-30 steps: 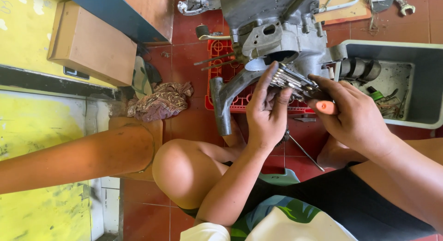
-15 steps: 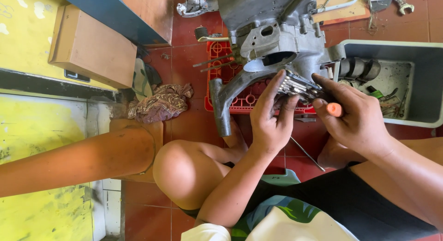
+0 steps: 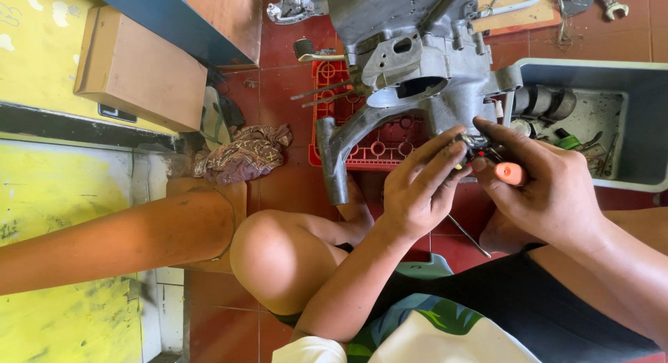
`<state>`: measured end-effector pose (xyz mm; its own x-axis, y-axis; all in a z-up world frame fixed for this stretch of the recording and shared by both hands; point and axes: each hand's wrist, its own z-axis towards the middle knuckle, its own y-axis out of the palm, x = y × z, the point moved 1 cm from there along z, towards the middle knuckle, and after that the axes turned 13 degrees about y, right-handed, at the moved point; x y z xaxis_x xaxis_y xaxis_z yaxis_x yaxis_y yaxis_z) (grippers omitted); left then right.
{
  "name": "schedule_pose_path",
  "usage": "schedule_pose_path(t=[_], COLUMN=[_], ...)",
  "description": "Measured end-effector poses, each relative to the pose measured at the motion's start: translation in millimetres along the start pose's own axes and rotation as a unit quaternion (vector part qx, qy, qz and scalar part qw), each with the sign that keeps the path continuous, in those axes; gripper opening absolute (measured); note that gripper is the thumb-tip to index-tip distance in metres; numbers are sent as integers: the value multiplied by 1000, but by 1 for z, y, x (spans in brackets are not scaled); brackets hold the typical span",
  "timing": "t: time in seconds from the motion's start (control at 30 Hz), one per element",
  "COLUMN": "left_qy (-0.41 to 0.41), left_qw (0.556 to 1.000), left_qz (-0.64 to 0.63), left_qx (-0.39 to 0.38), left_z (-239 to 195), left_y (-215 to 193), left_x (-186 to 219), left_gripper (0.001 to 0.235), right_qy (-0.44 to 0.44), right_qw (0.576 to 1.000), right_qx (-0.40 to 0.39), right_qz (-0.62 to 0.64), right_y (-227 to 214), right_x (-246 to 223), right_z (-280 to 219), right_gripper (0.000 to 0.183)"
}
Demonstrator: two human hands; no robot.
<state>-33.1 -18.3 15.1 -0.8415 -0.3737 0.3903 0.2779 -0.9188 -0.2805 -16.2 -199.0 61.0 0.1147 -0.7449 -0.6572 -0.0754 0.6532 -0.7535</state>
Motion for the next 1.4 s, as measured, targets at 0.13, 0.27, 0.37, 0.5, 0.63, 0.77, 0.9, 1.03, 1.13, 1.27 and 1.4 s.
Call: schedule_pose_path(t=[0.13, 0.27, 0.37, 0.5, 0.63, 0.77, 0.9, 1.03, 1.13, 1.27, 1.4], left_qy=[6, -4, -36, -152, -291, -418, -444, -415, -447, -466, -467], left_qw=[1000, 1000, 998, 971, 920, 807, 706, 714, 717, 740, 754], left_qz=[6, -21, -50, -162, -216, -364, -510, -532, -490, -438, -420], left_qx=[-5, -6, 20, 90, 149, 203, 210, 185, 216, 208, 192], left_z=[-2, -1, -18, -11, -10, 0, 2, -11, -9, -2, 0], left_y=[0, 3, 14, 16, 12, 8, 7, 17, 20, 14, 6], left_x=[-3, -2, -12, -12, -17, -23, -30, -30, -29, -30, -31], left_gripper=[44, 41, 43, 48, 56, 68, 85, 63, 51, 37, 35], right_qy=[47, 81, 74, 42, -50, -113, -121, -93, -108, -177, -327], right_qw=[999, 995, 991, 985, 993, 988, 989, 993, 992, 984, 941], right_qx=[-23, -47, -75, -111, -99, -92, -82, -76, -65, -8, 67], right_qz=[16, 38, 87, 125, 31, -43, -38, -22, -19, 2, -55], right_y=[-11, -16, -19, -17, -15, -12, -5, 0, 4, 16, 3], right_x=[-13, -19, -19, -3, 6, 8, 14, 19, 25, 38, 17], right_z=[-2, 1, 6, 15, 15, 17, 16, 15, 14, 6, 11], right_gripper=[55, 52, 46, 53, 69, 68, 63, 65, 63, 60, 46])
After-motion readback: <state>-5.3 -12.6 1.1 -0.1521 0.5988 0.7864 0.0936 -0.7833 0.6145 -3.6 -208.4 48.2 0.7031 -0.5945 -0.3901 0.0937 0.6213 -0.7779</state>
